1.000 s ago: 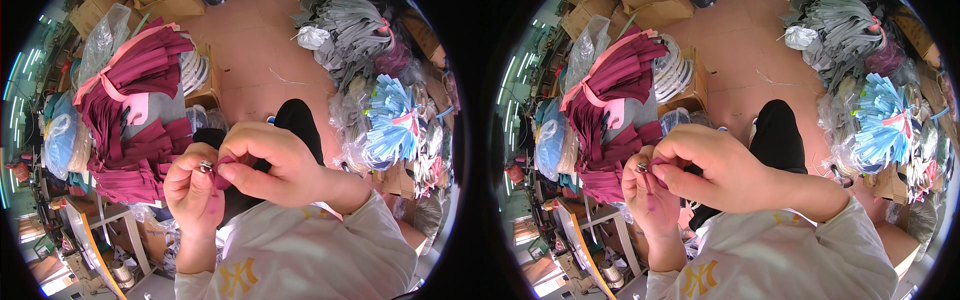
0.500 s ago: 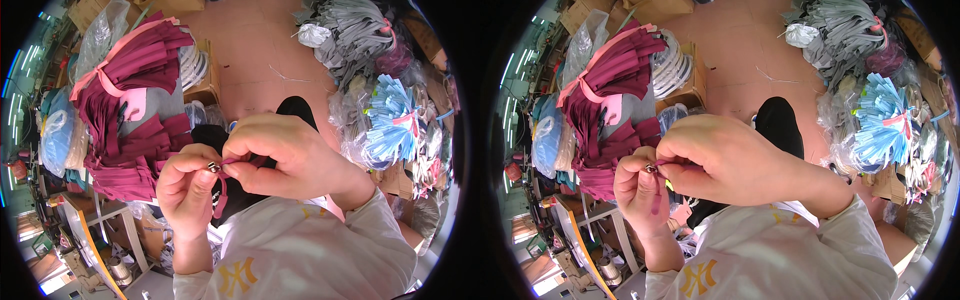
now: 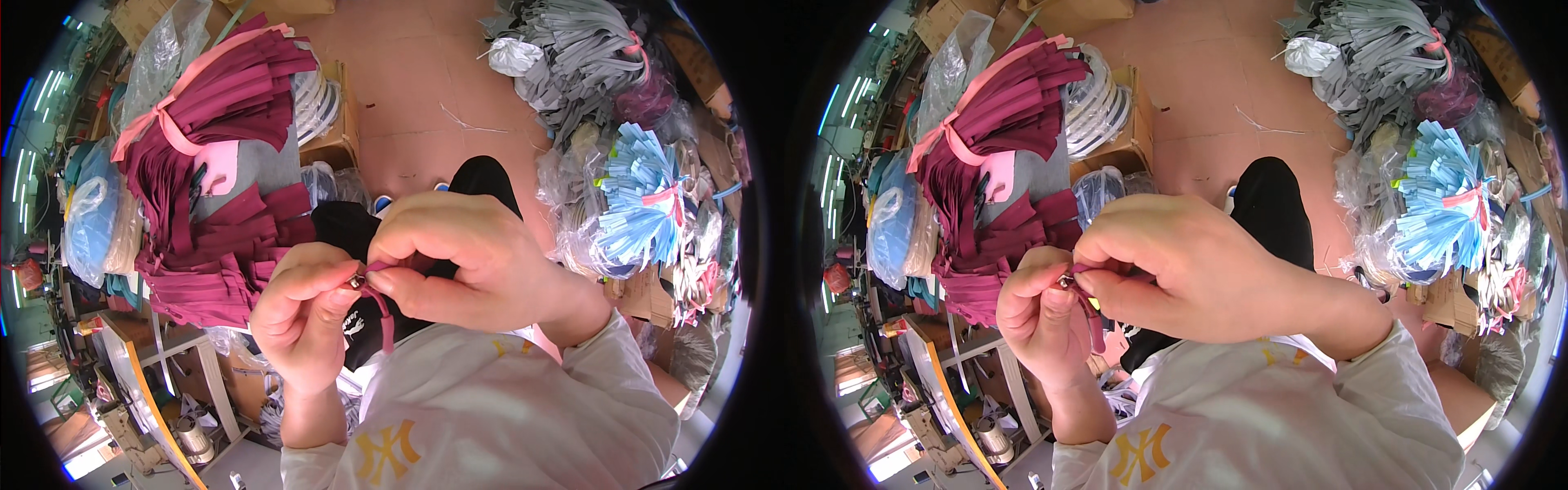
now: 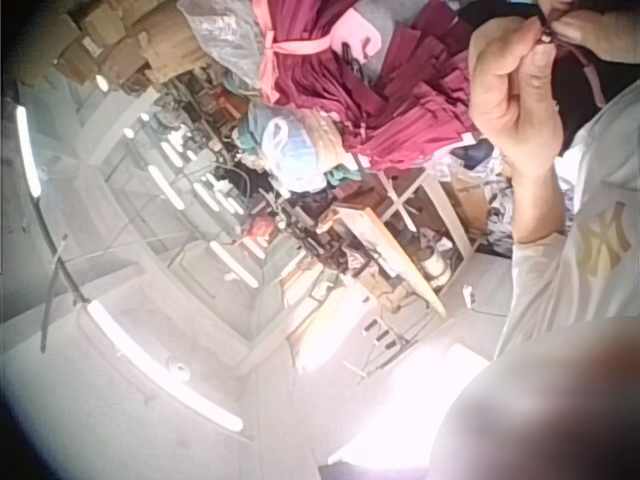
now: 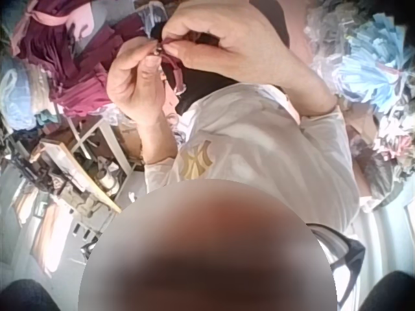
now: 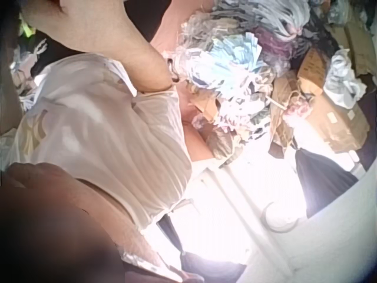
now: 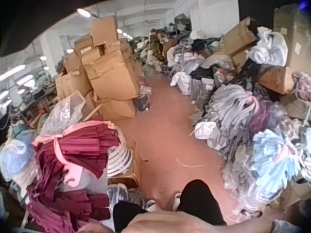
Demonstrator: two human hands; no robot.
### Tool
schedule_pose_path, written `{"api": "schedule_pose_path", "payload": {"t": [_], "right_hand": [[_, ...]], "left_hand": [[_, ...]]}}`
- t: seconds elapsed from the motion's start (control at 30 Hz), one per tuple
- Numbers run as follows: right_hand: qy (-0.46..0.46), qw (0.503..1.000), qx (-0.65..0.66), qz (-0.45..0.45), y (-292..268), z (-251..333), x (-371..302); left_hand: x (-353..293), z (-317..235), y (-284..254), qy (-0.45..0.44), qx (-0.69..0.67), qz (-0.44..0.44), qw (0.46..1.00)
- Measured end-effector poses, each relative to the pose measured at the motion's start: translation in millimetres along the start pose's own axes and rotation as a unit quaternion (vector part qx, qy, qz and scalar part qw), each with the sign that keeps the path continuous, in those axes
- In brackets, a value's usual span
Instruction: The person is manually attaching sliders to zipper tapes in a workshop environment.
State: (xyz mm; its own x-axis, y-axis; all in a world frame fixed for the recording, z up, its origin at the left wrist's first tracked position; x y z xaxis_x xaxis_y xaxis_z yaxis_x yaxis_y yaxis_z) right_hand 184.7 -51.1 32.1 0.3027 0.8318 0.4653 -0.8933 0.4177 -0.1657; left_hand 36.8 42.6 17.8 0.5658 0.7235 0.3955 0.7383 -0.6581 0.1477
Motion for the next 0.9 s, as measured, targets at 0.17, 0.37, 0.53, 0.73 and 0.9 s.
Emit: {"api": "schedule_pose_path", "payload": {"t": [0.17,0.37,0.53,0.73,0.9], "right_hand": [[0.002,0.999,0.02,-0.025,2.5,0.2,-2.4],[0.015,1.0,0.02,-0.017,1.7,1.8,-2.4],[-0.063,0.996,0.024,-0.063,4.7,-0.6,-2.5],[-0.15,0.981,-0.097,-0.078,-7.5,3.9,-1.7],[-0.135,0.985,-0.076,-0.082,-9.0,1.5,-7.7]], "left_hand": [[1.2,-2.0,-1.6,0.005,0.004,0.002,1.0],[2.7,-5.4,-4.6,0.019,0.044,0.022,0.999],[5.6,-13.9,-1.1,0.064,0.086,0.031,0.994],[3.6,-24.5,4.2,0.151,0.182,0.025,0.971],[-1.8,-27.7,7.2,0.211,0.189,0.048,0.958]]}}
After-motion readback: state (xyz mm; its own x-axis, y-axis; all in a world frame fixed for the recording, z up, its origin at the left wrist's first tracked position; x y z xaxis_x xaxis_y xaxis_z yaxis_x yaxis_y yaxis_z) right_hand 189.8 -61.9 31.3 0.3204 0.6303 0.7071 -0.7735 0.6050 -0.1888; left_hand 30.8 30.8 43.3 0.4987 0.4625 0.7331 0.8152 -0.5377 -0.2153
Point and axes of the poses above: each hand's wrist, its own x-axis towards the middle knuckle, its own y-axis out of the palm, z = x × y, the point moved 4 cm from there along x, towards the middle knuckle, and after that the axes turned 6 degrees about -z, right-handed, at the moved point
